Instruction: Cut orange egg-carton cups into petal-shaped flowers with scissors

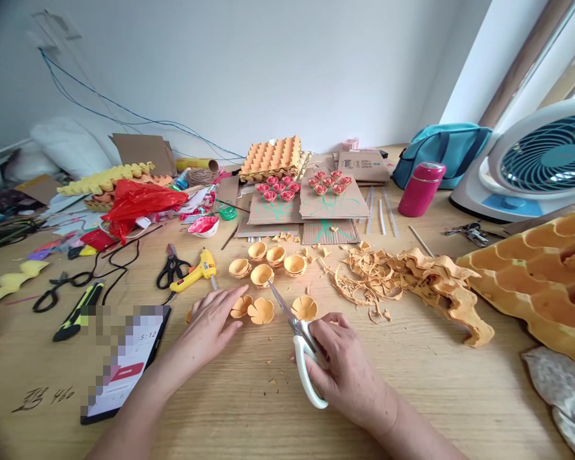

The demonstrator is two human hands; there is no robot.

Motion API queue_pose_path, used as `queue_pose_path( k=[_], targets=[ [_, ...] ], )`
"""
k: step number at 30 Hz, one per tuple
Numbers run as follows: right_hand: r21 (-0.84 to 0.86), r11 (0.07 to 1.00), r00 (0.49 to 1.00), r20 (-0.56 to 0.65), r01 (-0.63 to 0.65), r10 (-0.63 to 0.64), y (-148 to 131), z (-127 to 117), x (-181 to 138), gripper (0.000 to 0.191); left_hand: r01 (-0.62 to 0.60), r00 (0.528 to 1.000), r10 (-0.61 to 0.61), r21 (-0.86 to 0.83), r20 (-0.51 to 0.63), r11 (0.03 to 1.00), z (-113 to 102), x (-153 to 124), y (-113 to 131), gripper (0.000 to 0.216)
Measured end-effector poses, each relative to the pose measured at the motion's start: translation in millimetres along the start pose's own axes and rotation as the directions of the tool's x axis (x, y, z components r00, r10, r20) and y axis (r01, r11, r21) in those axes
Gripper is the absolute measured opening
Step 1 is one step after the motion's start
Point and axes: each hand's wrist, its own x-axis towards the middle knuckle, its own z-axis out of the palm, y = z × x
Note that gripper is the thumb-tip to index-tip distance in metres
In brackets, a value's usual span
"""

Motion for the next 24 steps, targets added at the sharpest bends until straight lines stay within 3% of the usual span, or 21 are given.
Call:
queue_pose_path(
  k=[5,16,20,24],
  targets=[
    [0.002,1.0,1.0,-0.005,0.012,-0.012,1,1,0,0.028,0.019,1.0,-0.02,0.057,0.007,0.998,-2,5,-3,0.053],
    [-0.012,1.0,1.0,-0.008,0.004,-0.004,-2,-1,-1,0.028,0.084,0.975,-0.067,0.067,-0.213,0.994,-3,7,-1,0.049],
    [-0.017,1.0,1.0,0.004,0.004,-0.004,-2,-1,0,0.028,0.031,0.967,-0.048,-0.07,-0.252,0.997,-6,5,5,0.047],
    [-0.016,1.0,1.0,0.013,0.01,-0.01,-3,-2,1,0.028,-0.046,0.977,-0.002,-0.219,-0.214,0.975,-5,3,15,0.044]
  ],
)
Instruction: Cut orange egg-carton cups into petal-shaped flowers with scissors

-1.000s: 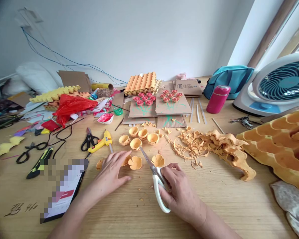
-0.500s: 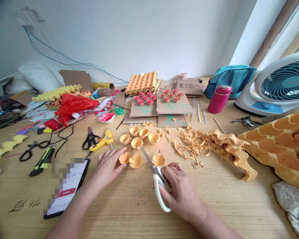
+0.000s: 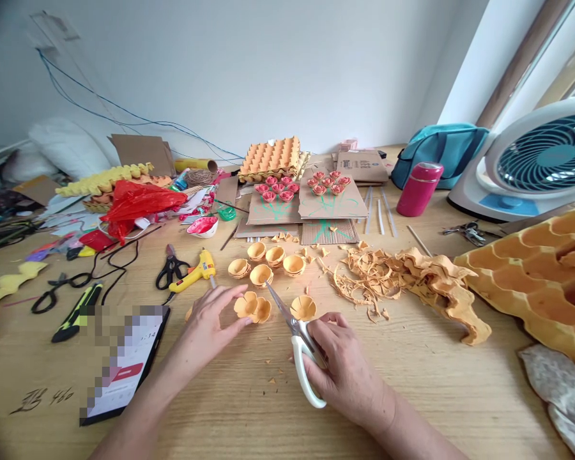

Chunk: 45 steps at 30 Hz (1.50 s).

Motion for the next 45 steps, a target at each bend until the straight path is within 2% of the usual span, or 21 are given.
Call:
queue_pose_path(
  k=[4,13,22,26,31,35,45],
  targets=[
    [-0.002,1.0,1.0,-0.001,0.002,-0.002,0,0,0,0.027,-0.011,0.999,0.012,-0.018,0.053,1.0,7,-2,6,0.041],
    [0.006,1.0,1.0,0.011,0.009,-0.009,-1,0,0,0.027,-0.017,0.999,0.019,-0.042,0.049,0.999,18,-3,7,0.04],
    [-0.004,1.0,1.0,0.028,-0.002,0.002,-1,-1,-1,0.027,-0.011,0.997,0.015,-0.059,0.072,0.998,25,-4,5,0.047],
    [0.002,1.0,1.0,0.017,0.003,-0.003,0,-1,-1,0.026,-0.011,0.997,0.018,-0.085,0.073,0.996,25,-4,4,0.039],
    [0.001,1.0,1.0,-0.012,0.021,-0.021,-2,-2,0,0.028,-0.031,0.998,0.037,-0.116,0.058,0.993,25,-4,4,0.025],
    [-0.001,1.0,1.0,-0.003,0.02,-0.02,-2,-2,0,0.027,-0.052,0.998,0.054,-0.084,0.027,0.995,23,-5,9,0.006],
    [0.012,1.0,1.0,0.024,-0.003,0.003,-1,-1,-1,0.027,-0.158,0.985,0.16,0.037,-0.067,0.987,20,-8,17,0.012]
  ],
)
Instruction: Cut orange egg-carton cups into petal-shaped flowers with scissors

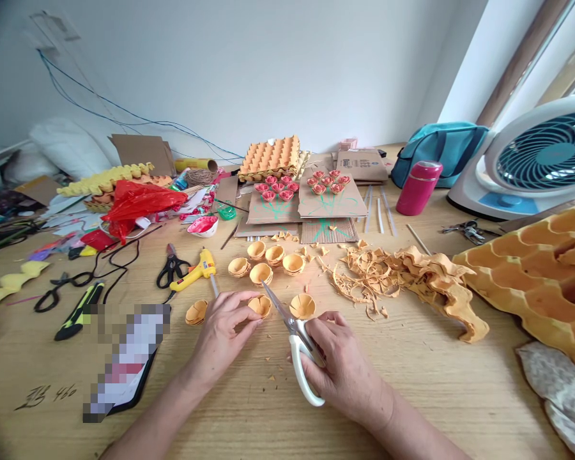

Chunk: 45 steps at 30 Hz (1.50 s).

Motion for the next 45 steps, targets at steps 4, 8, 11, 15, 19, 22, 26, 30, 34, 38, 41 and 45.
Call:
queue_pose_path(
  k=[4,8,11,15,19,22,26,30,34,38,41,45],
  targets=[
    [0.009,1.0,1.0,0.003,0.01,-0.01,-1,-1,-1,0.028,-0.006,0.999,0.007,0.016,-0.043,1.0,0,0,1,0.012],
    [0.008,1.0,1.0,0.002,0.015,-0.015,-1,-1,0,0.027,-0.026,0.997,0.029,0.046,-0.072,0.999,2,0,-1,0.012],
    [0.008,1.0,1.0,0.0,0.017,-0.017,0,0,1,0.028,-0.048,0.996,0.054,0.074,-0.074,0.996,6,0,-4,0.012],
    [0.009,1.0,1.0,0.004,0.009,-0.009,1,1,0,0.027,-0.041,0.997,0.044,0.051,-0.062,0.998,10,-1,-5,0.012],
    [0.001,1.0,1.0,-0.007,0.003,-0.003,1,1,0,0.027,0.003,0.999,-0.002,0.02,-0.048,1.0,9,-2,-5,0.003],
    [0.002,1.0,1.0,-0.008,0.004,-0.004,0,0,1,0.027,0.03,0.999,-0.029,0.018,-0.035,0.999,11,-3,-7,0.014],
    [-0.003,1.0,1.0,0.005,-0.002,0.002,1,0,0,0.027,0.042,0.999,-0.042,0.027,0.004,0.999,15,-4,-11,0.017],
    [0.001,1.0,1.0,-0.008,0.008,-0.008,3,1,-1,0.028,0.042,0.999,-0.042,0.024,0.024,0.999,20,-4,-13,0.011],
    [0.005,1.0,1.0,-0.012,0.005,-0.005,4,1,-2,0.029,0.036,0.999,-0.037,0.076,0.01,0.996,18,-4,-12,0.009],
    [0.003,1.0,1.0,-0.019,0.014,-0.014,3,1,-2,0.029,0.051,0.999,-0.049,0.23,-0.016,0.972,8,-1,-11,0.008],
    [0.005,1.0,1.0,-0.025,0.016,-0.016,2,1,-1,0.028,0.11,0.994,-0.104,0.356,-0.038,0.928,3,0,-12,0.007],
    [0.001,1.0,0.999,-0.043,0.011,-0.011,2,-1,1,0.029,0.152,0.988,-0.154,0.408,-0.029,0.9,2,0,-15,0.008]
  ],
)
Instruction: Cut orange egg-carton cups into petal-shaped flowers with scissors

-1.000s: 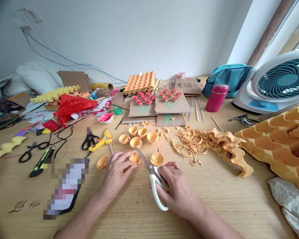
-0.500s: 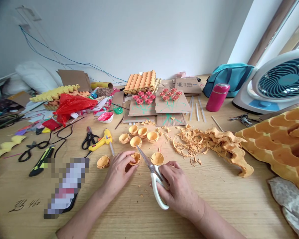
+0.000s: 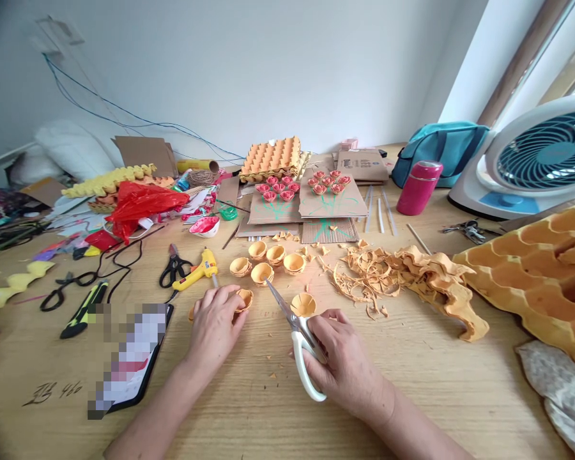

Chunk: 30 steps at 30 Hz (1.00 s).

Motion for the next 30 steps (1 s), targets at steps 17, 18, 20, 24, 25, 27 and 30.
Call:
queue_pose_path(
  k=[17,18,20,24,25,27,30],
  targets=[
    [0.497,0.846,0.913,-0.226,-0.192,0.34,10,-10,1,0.025,-0.347,0.919,0.394,-0.492,-0.009,0.798,3,6,62,0.029],
    [0.492,0.85,0.915,-0.23,-0.185,0.332,10,-10,1,0.025,-0.341,0.918,0.397,-0.5,0.007,0.796,6,9,65,0.029],
    [0.472,0.864,0.921,-0.234,-0.173,0.313,9,-11,2,0.023,-0.317,0.921,0.389,-0.518,0.032,0.794,13,13,70,0.02],
    [0.406,0.897,0.936,-0.214,-0.177,0.281,6,-13,2,0.017,-0.182,0.96,0.278,-0.671,0.038,0.719,22,15,71,0.014],
    [0.38,0.907,0.939,-0.205,-0.183,0.275,5,-14,2,0.017,-0.116,0.973,0.224,-0.734,0.051,0.669,23,14,69,0.013],
    [0.317,0.929,0.948,-0.182,-0.193,0.26,4,-13,3,0.017,0.06,0.986,0.104,-0.861,0.13,0.504,23,12,65,0.005],
    [0.22,0.959,0.97,-0.125,-0.18,0.21,4,-12,3,0.018,0.303,0.95,0.024,-0.941,0.31,0.147,21,10,58,0.013]
  ],
)
